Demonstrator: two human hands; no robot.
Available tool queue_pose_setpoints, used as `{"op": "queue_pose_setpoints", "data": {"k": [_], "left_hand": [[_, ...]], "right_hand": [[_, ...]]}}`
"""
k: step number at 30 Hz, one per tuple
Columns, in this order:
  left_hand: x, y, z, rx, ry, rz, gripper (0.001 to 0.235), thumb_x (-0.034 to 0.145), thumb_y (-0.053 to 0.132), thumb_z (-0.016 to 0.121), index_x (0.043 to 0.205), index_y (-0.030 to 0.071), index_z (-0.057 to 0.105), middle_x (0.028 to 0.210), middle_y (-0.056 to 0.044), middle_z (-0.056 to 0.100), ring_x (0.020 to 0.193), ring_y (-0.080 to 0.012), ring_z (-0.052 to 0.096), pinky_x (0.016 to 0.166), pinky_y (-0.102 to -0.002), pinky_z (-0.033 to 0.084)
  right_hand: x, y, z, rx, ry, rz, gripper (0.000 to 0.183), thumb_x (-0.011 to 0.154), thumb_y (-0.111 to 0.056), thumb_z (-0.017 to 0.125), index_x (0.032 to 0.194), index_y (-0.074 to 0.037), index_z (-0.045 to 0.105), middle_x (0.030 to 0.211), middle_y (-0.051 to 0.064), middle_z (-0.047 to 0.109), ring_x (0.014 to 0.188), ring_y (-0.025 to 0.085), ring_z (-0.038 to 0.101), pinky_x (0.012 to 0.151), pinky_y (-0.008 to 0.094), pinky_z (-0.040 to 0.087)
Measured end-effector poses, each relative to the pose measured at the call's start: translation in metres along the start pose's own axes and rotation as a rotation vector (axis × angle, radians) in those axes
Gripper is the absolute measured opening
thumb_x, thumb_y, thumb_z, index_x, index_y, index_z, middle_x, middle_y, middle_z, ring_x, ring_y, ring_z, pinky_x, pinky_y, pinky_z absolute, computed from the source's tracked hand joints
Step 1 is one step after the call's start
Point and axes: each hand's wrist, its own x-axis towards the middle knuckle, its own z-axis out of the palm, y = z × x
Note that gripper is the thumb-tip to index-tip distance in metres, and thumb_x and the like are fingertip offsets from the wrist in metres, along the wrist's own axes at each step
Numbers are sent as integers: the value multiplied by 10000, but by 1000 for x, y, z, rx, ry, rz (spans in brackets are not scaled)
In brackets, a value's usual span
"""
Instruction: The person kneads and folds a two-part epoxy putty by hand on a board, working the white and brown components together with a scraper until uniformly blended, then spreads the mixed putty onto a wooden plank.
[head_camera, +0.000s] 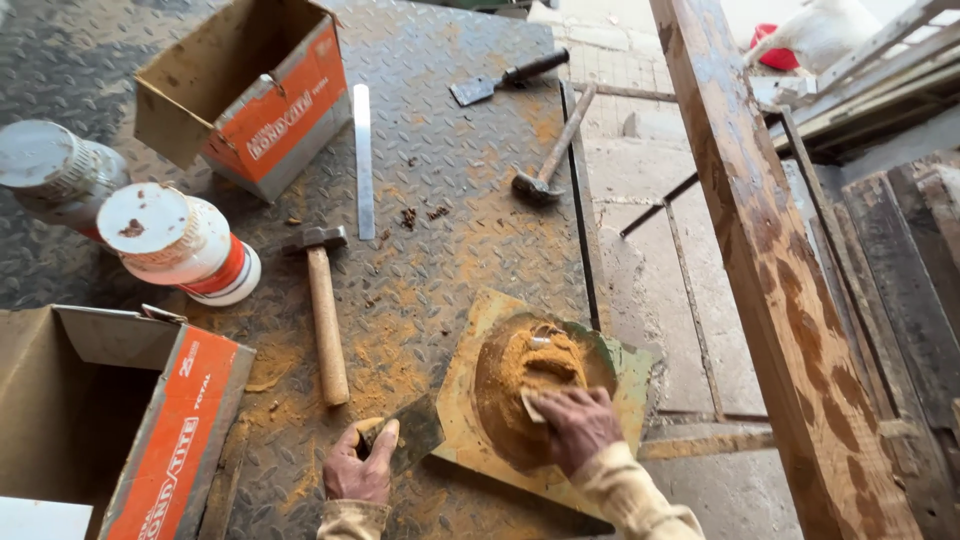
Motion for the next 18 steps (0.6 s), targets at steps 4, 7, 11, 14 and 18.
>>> {"op": "queue_pose_setpoints", "data": {"k": [4,7,11,14,18], "left_hand": [[-2,-2,-1,-77,8,70,284,840,307,778,959,49,764,780,-68,762,691,-200,682,680,-345,552],[-2,-5,2,-37,1,45,277,832,293,789,961,50,763,767,-92,753,682,-219,671,677,-360,543],[0,-8,1,-92,-9,73,281,841,292,789,942,32,756,775,-84,752,691,-201,674,680,-350,548],[3,-18,0,-126,19,85,275,840,284,789,951,34,764,775,-85,754,690,-198,665,677,-348,538],[7,-25,-2,-49,42,38,273,840,281,791,968,41,774,776,-95,754,690,-205,672,676,-354,545]], "right_hand": [[14,-3,-26,0,-99,11,286,955,-223,617,1226,-255,702,1186,-5,750,1003,165,691,914,336,430],[25,3,-23,26,-59,61,320,924,-193,626,1224,-268,707,1205,-28,749,1033,162,683,946,337,417],[17,1,-21,-58,-92,-136,399,872,-163,647,1251,-270,710,1258,-16,730,1038,180,661,940,374,392],[20,4,-35,-50,-193,-127,374,919,-169,636,1259,-307,706,1257,-53,725,1043,157,657,974,370,387],[45,1,-39,18,-177,5,347,945,-181,627,1262,-302,698,1253,-66,725,1052,148,654,983,347,404]]}}
